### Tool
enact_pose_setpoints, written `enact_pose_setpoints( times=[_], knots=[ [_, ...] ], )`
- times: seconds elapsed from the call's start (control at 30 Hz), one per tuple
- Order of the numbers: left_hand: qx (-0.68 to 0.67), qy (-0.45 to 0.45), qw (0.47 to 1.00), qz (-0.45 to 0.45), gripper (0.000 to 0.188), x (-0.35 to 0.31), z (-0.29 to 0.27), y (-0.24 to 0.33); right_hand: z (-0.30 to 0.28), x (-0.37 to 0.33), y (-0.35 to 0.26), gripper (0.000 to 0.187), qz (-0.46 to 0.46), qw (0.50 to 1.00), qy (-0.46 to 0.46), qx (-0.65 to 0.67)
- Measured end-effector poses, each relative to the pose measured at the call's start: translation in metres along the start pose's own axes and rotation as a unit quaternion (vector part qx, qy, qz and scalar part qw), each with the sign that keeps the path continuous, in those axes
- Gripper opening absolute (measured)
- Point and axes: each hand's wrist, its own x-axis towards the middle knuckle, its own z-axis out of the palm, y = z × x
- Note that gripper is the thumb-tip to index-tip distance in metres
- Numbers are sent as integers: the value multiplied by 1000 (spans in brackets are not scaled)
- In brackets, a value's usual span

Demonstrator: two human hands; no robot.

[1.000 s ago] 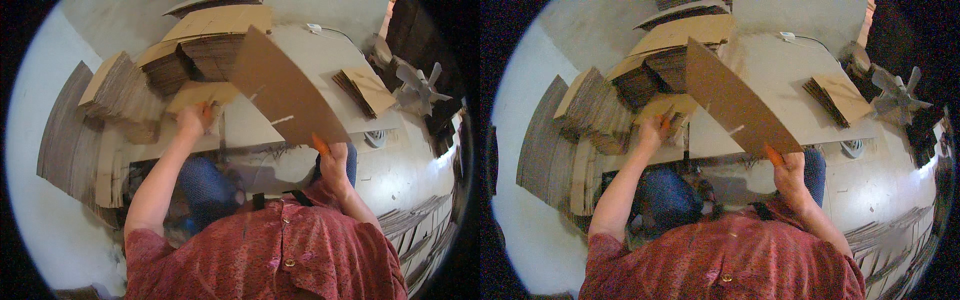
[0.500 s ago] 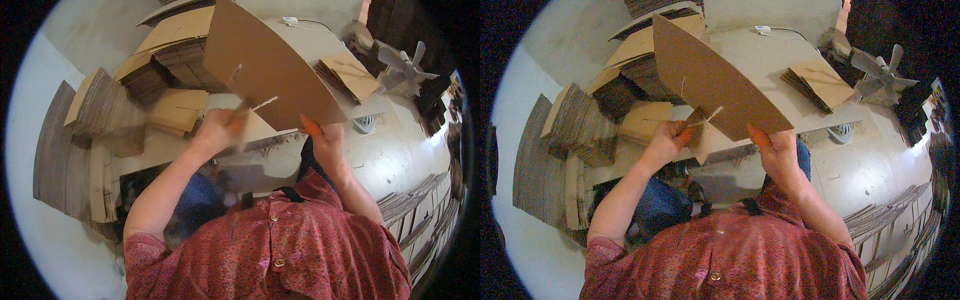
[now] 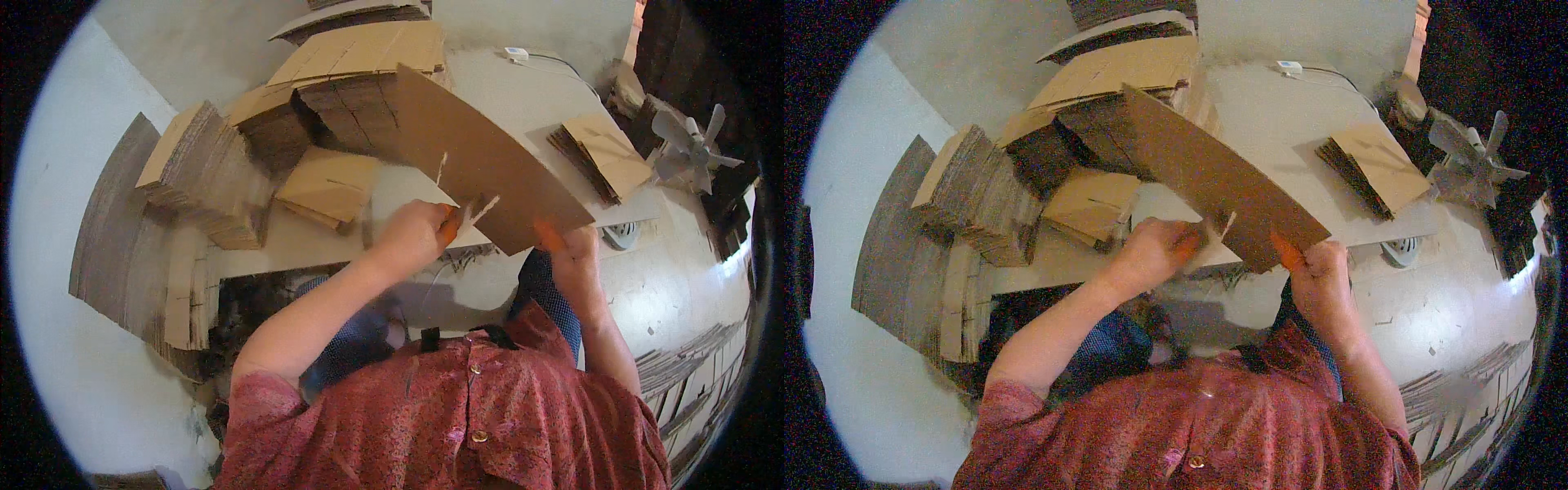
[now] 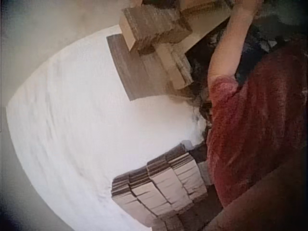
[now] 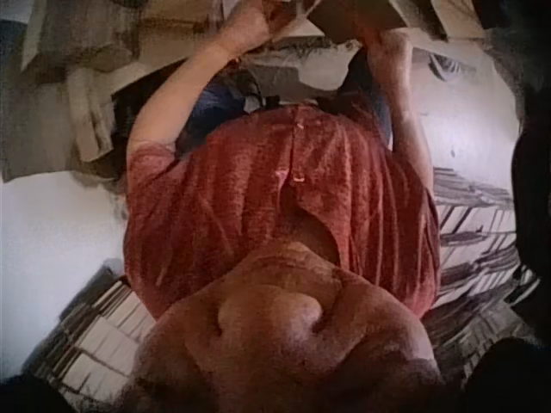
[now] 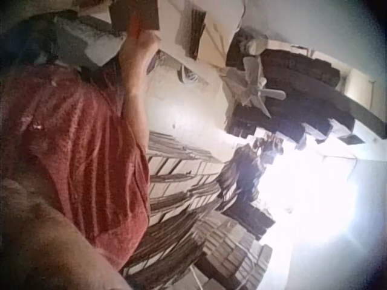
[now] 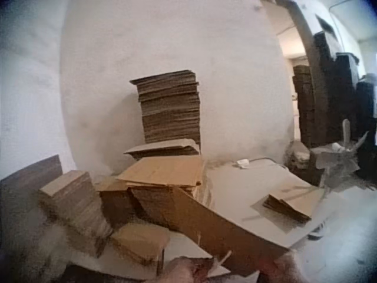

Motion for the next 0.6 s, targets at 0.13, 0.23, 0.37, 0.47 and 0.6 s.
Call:
enact_pose_setpoints(
  times=[0.13, 0.23, 0.37, 0.47, 0.6],
  knots=[
    [-153, -16, 985, -76, 20, 2, 6, 0, 4, -1, 11, 17, 27, 987, -97, -122],
    [-106, 10, 992, -73, 24, 3, 4, 9, 37, -15, 41, 20, -16, 988, -100, -115],
    [-218, -113, 959, -141, 47, 9, -22, 31, 49, -23, 62, 19, 46, 990, -104, -81],
    [-273, 36, 961, -10, 63, -13, -7, -11, 34, -5, 17, 27, 22, 992, -105, -68],
    [187, 121, 959, -177, 89, -34, -9, -101, 25, 24, -37, 45, -148, 961, -27, -232]
  ],
)
